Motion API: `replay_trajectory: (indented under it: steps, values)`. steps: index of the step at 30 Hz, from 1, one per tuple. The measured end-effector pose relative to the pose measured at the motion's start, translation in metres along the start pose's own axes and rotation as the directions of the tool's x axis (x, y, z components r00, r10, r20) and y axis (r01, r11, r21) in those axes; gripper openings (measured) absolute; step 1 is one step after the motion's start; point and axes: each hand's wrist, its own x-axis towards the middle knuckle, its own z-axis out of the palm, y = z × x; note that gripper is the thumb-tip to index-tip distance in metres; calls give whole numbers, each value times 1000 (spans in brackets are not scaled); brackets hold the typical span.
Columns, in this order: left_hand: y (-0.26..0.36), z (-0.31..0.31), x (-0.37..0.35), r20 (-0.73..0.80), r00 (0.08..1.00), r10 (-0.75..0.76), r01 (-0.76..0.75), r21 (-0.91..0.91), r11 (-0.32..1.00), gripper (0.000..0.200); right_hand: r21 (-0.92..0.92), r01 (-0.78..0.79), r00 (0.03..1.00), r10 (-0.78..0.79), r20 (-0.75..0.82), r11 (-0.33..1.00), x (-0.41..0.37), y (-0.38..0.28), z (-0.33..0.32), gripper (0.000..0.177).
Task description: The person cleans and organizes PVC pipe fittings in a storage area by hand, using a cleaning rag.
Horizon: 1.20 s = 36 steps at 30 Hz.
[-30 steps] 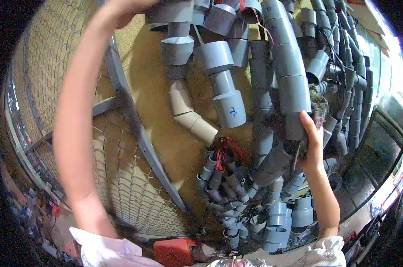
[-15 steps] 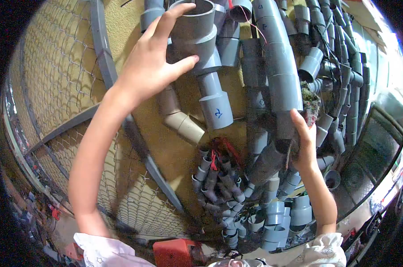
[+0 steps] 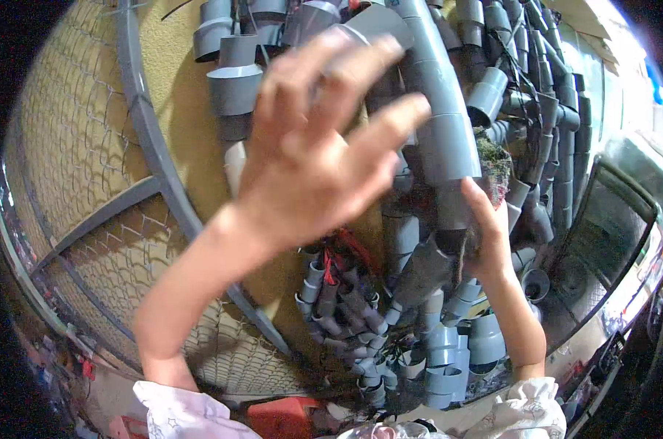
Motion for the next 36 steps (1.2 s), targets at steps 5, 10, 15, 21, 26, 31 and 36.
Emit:
replay_trajectory:
  steps: [5,10,15,21,26,31,36]
  values:
    - [67,32,-7,122,921,-371,343,-705,620,50,-114,66,997,-69,-22,991,-14,-19,1,41]
    - [99,73,12,664,499,-557,260,-728,-635,64,-376,400,866,-479,-145,836,-43,17,9,46]
    - [114,114,-17,589,559,-584,218,-784,-582,40,-754,655,601,-630,491,37,6,-18,34,51]
    - [100,109,-26,562,512,-649,555,-794,-249,51,-627,766,549,-654,520,145,93,-36,43,33]
    - [110,92,-13,602,481,-637,456,-792,-405,54,-533,822,189,-787,588,-201,181,-82,73,29]
    - [106,82,-11,639,499,-585,384,-769,-511,43,-634,740,333,-696,636,-225,173,-70,74,26]
    - [95,90,-32,680,507,-529,362,-725,-585,49,-565,759,648,-453,612,323,64,-35,32,37]
